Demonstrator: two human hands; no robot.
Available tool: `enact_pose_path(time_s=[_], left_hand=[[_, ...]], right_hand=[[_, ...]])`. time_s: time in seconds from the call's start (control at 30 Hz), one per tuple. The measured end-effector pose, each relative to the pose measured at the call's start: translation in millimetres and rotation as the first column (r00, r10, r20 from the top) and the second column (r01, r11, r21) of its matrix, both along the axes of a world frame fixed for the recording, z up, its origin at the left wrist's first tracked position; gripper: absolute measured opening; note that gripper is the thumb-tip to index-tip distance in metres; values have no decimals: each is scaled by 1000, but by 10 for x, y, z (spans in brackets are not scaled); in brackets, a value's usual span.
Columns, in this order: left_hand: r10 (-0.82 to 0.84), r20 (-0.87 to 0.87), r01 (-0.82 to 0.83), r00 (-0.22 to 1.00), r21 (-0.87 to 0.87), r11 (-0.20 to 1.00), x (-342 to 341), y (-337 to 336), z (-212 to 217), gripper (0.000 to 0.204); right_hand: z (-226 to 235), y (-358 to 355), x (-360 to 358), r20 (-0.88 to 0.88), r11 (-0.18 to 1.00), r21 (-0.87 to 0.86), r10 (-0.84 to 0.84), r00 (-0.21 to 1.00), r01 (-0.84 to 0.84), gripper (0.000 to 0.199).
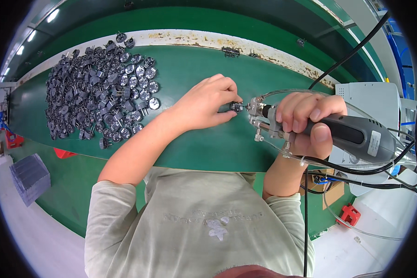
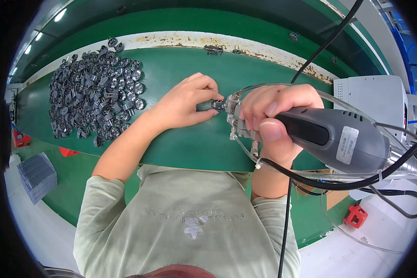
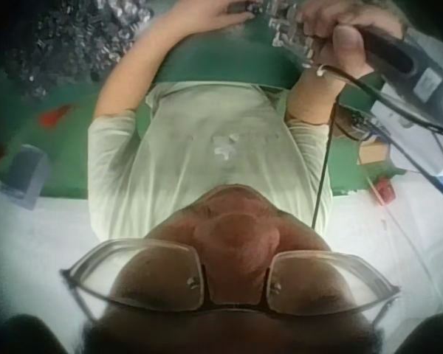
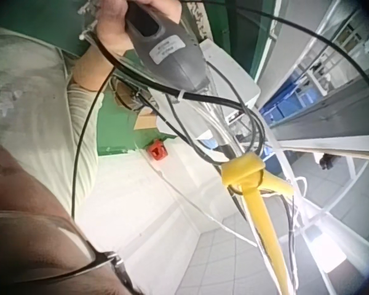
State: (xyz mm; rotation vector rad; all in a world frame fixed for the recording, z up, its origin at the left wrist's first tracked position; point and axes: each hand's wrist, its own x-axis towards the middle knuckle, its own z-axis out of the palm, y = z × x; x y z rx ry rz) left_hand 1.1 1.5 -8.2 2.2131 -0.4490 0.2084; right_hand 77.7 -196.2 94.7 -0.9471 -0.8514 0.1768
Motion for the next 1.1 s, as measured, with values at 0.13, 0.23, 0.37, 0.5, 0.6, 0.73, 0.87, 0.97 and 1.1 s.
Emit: enact_pose_path(time_s=[0.13, 0.23, 0.37, 0.5, 0.6, 0.73, 0.87, 0.97, 1.1], left_hand=[[-2, -7, 2, 1000, 2, 1000, 7, 7, 4, 32], [-3, -2, 3, 1000, 9, 1000, 10, 8, 9, 32], [-2, -2, 2, 1000, 6, 1000, 10, 10, -2, 32], [-1, -9, 1, 1000, 0, 1000, 10, 11, -7, 31], [-2, -8, 2, 1000, 1, 1000, 10, 7, -8, 30], [-4, 7, 4, 1000, -3, 1000, 10, 4, -9, 30], [0, 6, 0, 1000, 13, 1000, 3, -5, -1, 29], [-4, 31, 4, 1000, -5, 1000, 23, -12, -15, 28], [-7, 14, 8, 1000, -11, 1000, 18, 28, -6, 28]], right_hand=[[-12, 7, 10, 2, 1000, -7, -17, 1000, 17, 30], [-14, 7, 18, 9, 1000, -12, -24, 1000, 24, 30], [-11, 1, 31, 25, 1000, -14, -9, 1000, 10, 30], [-3, -2, 31, 43, 1000, -14, 4, 999, -3, 29], [-20, -3, 35, 57, 1000, -14, 5, 998, -5, 30], [-30, 20, 18, 45, 1000, -14, 4, 999, -3, 29], [-2, 53, -24, 108, 994, -106, -13, 994, 25, 26], [-29, 164, -77, 120, 993, -102, -44, 992, 57, 24], [-66, 222, -58, 100, 986, -161, -36, 994, 52, 25]])
